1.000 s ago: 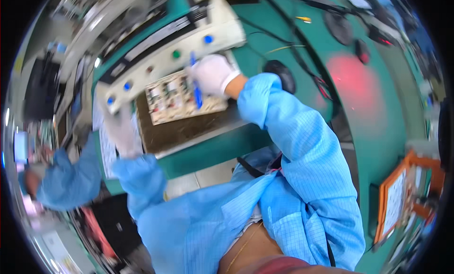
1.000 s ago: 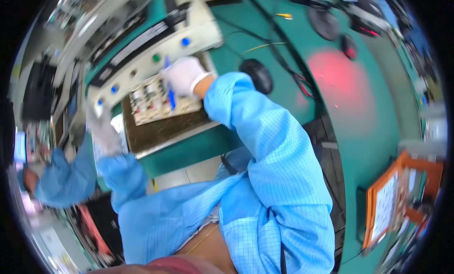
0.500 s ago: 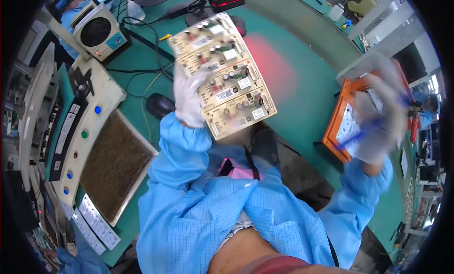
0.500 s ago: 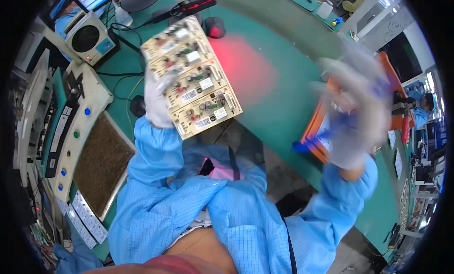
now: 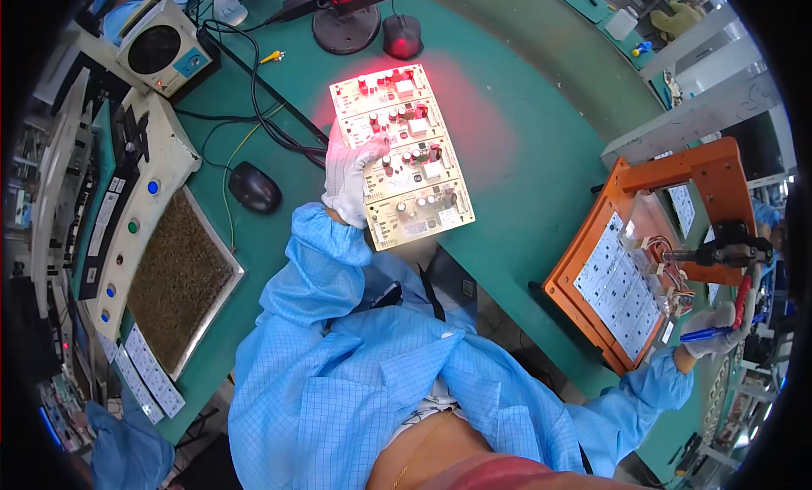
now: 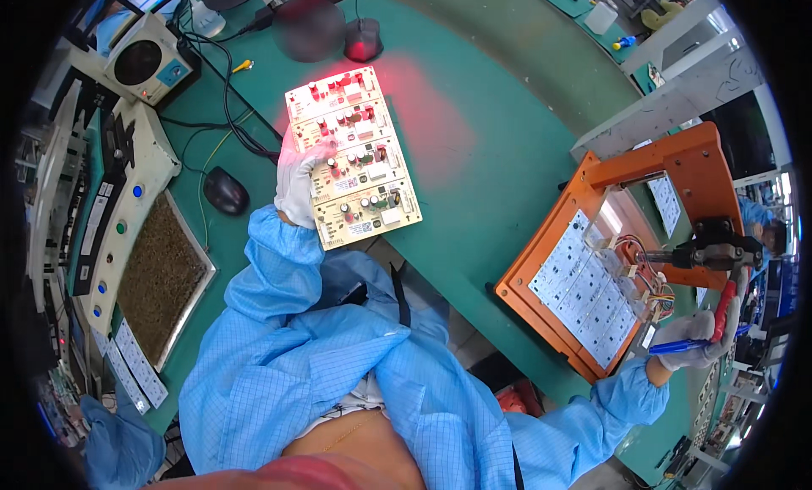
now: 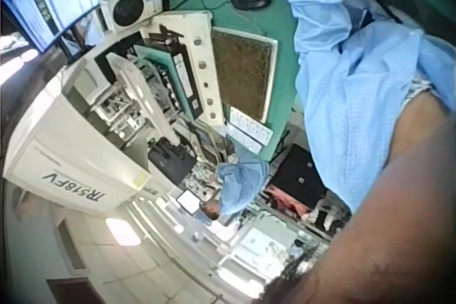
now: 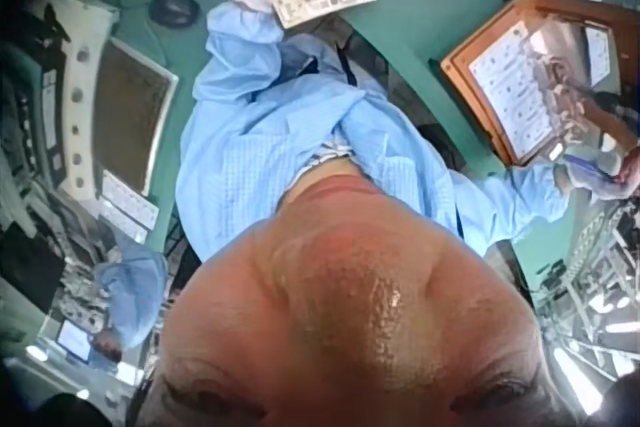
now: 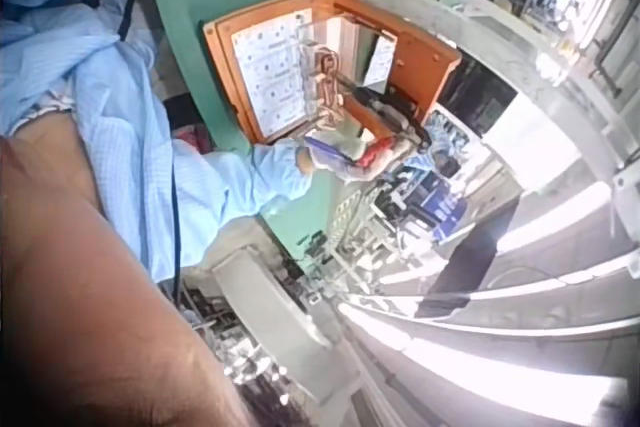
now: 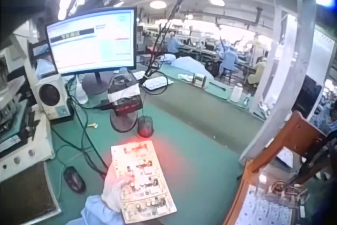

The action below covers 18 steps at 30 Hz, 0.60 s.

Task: Testing printed circuit boards using a specialized testing jig and marking them with a pen for quality control.

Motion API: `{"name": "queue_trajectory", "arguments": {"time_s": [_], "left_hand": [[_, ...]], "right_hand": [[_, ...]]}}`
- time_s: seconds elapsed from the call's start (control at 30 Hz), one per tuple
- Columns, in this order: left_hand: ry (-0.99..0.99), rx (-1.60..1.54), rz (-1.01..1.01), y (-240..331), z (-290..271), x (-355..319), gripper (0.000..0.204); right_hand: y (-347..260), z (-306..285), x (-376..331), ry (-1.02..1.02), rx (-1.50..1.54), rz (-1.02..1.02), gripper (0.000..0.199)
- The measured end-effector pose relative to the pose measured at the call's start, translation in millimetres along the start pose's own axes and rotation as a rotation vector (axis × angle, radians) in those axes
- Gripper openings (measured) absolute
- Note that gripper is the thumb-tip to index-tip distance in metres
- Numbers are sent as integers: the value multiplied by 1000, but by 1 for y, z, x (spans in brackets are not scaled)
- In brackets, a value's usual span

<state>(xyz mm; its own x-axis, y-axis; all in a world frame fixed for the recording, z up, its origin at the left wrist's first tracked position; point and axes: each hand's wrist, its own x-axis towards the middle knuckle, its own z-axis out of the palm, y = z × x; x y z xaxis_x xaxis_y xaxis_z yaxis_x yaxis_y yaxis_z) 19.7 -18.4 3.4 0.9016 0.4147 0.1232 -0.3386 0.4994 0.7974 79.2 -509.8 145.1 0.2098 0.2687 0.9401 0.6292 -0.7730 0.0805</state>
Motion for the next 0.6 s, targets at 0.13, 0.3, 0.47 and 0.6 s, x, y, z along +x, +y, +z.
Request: {"name": "queue_trajectory", "arguments": {"time_s": [0.13, 0.3, 0.47, 0.6], "left_hand": [[79, -12, -13, -2, 4, -1, 54], [57, 52, -3, -11, -11, 0, 48], [17, 23, -31, -10, -16, 1, 51], [76, -15, -31, -7, 1, -8, 53]], "right_hand": [[35, -4, -23, 131, -158, 28, 40], [72, -18, -35, 153, 79, 125, 35], [61, -22, -24, 91, -39, 98, 54], [-35, 28, 49, 67, 109, 298, 52]]}}
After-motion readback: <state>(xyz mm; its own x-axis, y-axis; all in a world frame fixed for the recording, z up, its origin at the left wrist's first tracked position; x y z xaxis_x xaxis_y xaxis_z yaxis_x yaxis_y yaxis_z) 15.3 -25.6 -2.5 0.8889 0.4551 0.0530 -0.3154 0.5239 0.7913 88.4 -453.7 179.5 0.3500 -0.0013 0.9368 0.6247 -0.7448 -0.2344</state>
